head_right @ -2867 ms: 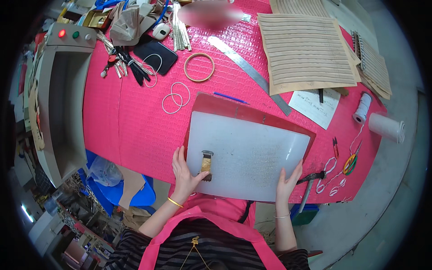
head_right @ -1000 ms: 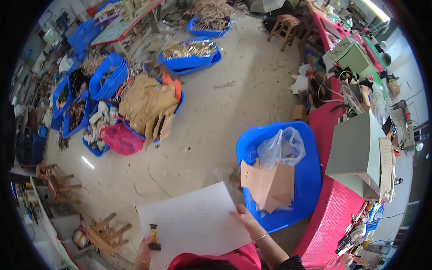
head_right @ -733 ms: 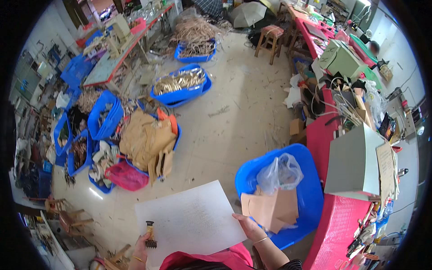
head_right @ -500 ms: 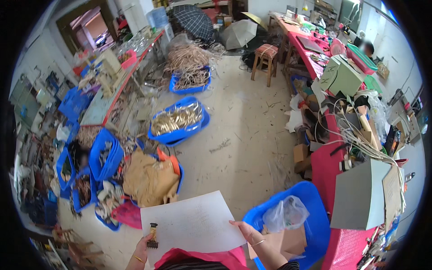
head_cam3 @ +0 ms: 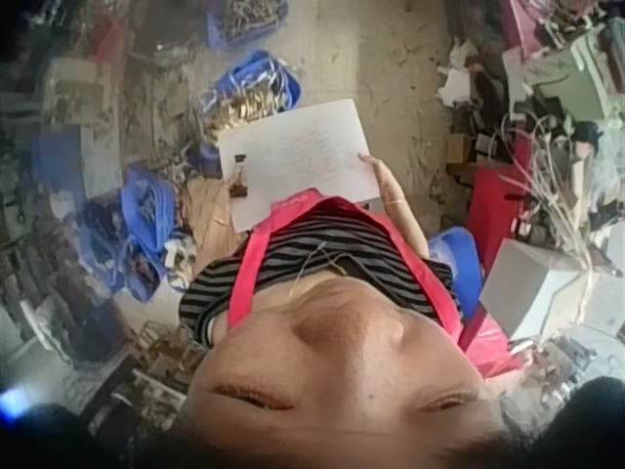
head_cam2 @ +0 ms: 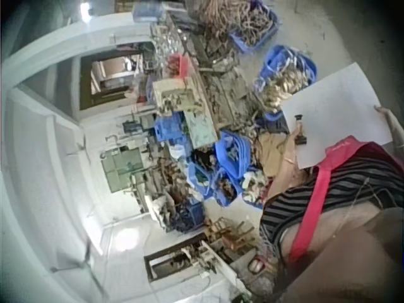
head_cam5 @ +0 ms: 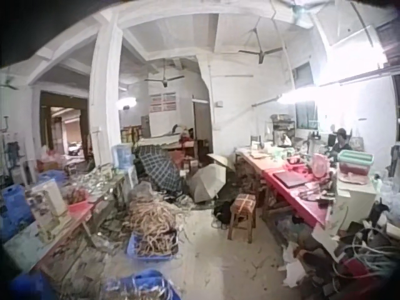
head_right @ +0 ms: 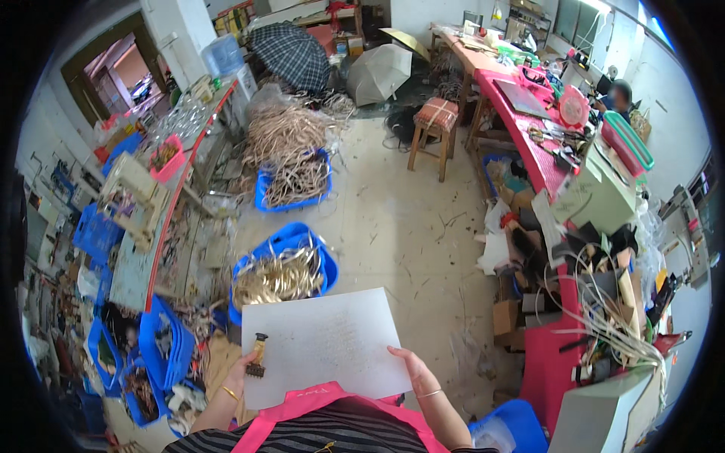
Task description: Punching alignment or stitch holes into shoe material using a multi-prong punch tool and a hammer.
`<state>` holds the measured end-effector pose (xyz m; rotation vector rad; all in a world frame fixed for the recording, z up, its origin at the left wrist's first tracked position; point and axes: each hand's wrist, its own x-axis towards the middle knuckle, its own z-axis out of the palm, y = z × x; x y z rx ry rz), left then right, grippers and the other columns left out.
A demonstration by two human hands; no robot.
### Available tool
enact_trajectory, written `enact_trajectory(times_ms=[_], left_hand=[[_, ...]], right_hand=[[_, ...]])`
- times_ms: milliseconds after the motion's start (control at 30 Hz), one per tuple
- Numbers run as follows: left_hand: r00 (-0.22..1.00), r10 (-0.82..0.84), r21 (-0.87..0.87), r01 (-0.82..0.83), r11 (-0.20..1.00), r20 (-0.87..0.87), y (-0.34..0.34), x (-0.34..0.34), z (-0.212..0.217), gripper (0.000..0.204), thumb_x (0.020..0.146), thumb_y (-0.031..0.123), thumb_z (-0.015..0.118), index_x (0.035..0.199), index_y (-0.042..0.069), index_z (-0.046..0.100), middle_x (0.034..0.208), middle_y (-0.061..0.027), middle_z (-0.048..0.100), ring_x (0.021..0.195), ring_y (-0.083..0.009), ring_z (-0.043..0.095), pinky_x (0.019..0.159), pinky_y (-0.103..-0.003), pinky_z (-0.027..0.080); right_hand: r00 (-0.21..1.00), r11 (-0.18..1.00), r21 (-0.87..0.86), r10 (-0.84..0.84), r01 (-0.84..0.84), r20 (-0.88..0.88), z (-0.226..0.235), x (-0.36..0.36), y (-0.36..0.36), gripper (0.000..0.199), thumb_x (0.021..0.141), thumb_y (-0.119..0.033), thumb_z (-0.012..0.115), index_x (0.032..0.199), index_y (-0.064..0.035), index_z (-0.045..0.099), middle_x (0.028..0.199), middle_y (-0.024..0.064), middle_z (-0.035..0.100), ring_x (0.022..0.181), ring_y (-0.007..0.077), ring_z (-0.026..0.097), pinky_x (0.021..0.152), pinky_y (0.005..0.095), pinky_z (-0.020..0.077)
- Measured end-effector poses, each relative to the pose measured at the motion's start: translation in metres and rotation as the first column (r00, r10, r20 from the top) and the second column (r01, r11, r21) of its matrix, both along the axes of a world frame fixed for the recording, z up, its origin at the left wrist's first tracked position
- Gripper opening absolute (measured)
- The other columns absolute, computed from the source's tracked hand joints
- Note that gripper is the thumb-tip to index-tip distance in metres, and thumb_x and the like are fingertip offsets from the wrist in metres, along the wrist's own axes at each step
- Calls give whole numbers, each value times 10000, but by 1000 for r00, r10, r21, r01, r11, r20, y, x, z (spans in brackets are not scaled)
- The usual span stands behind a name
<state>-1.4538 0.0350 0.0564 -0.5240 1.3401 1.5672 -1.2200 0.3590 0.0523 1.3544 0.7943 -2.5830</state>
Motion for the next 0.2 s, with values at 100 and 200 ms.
enact_trajectory(times_ms=[100, 200], left_hand=[[993, -116, 57, 116, 992, -3, 99, -90, -10, 292, 746, 240, 595, 969, 55, 561, 789, -93, 615, 659, -236, 602, 621, -377, 500], [960, -247, -89, 237, 967, -132, 215, -160, -1, 464, 710, 237, 642, 1100, 36, 491, 932, -96, 592, 896, -213, 561, 830, -400, 427]], right_hand=[[996, 995, 42, -90, 89, 11, -4, -57, 84, 456, 768, -306, 546, 1075, 27, 491, 1002, 158, 563, 916, 272, 536, 817, 362, 416], [939, 968, -208, -197, 141, -282, 13, -90, 157, 713, 726, -399, 570, 1250, 15, 319, 1184, 197, 455, 1095, 323, 447, 975, 356, 306]])
